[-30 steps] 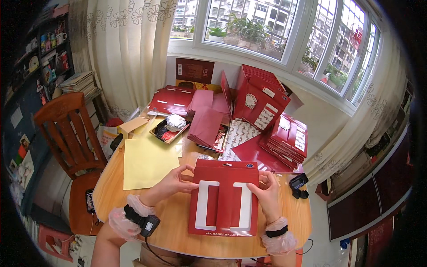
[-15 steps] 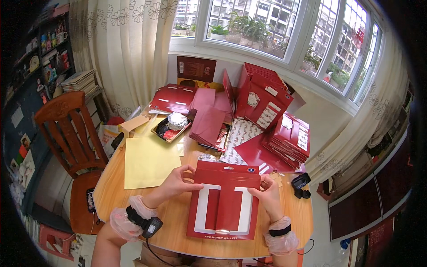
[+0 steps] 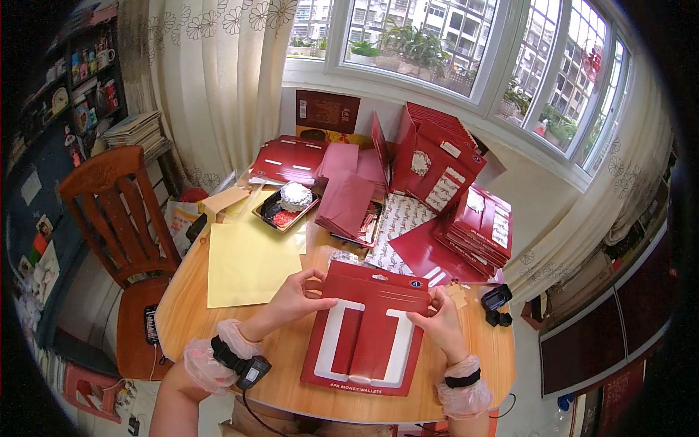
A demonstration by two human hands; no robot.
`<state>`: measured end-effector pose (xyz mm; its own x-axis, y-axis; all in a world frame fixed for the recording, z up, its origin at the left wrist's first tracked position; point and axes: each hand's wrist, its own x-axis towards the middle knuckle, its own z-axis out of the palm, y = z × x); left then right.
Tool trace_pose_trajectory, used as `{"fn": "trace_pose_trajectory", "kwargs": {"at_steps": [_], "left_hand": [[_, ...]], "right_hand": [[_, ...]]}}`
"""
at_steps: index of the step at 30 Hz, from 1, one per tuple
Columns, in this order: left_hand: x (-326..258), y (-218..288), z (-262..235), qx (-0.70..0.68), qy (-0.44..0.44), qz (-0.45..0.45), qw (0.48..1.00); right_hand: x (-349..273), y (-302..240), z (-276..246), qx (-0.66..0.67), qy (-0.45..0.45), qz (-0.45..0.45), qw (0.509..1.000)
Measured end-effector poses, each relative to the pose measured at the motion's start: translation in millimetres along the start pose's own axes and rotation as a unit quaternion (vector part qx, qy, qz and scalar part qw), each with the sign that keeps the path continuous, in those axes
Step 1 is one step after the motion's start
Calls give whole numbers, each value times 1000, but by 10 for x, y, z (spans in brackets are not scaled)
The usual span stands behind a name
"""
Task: The person by hand places a red cardboard wallet insert into a larger red cardboard folder, pressing the flaps down to secure it.
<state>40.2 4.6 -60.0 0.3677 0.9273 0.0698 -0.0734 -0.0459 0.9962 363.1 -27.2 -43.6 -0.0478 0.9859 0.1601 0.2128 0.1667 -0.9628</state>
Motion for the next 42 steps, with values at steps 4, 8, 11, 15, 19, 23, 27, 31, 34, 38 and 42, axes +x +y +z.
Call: {"fn": "trace_pose_trajectory", "kwargs": {"at_steps": [4, 8, 11, 15, 19, 23, 27, 31, 34, 38, 42], "left_hand": [[-3, -53, 41, -16, -1, -9, 1000], [-21, -129, 114, -21, -12, 8, 1000], [-40, -154, 190, -22, -16, -1, 1000], [-89, -125, 275, -48, -24, -34, 998], [-168, 5, 463, -67, -38, -54, 996], [-192, -6, 492, -82, -43, -31, 995], [-208, -4, 497, -89, -41, -26, 995], [-225, 44, 510, -85, -49, -17, 995], [-233, 60, 515, -70, -56, -11, 996], [-243, 164, 554, -77, -60, -31, 995], [-278, 191, 563, -59, -53, -5, 997]], "right_hand": [[-38, -69, -32, -131, 2, -28, 991], [-127, -551, 44, -286, 6, -209, 935], [-204, -722, 209, -353, -31, -248, 901], [-214, -663, 449, -364, -78, -302, 878], [-215, -600, 628, -359, -56, -313, 878], [-193, -481, 608, -376, -50, -287, 879], [-179, -513, 581, -324, -52, -264, 907], [-181, -540, 583, -304, -44, -249, 919], [-192, -558, 588, -301, -47, -236, 923], [-212, -589, 587, -278, -42, -201, 938], [-238, -607, 611, -272, -25, -192, 943]]}}
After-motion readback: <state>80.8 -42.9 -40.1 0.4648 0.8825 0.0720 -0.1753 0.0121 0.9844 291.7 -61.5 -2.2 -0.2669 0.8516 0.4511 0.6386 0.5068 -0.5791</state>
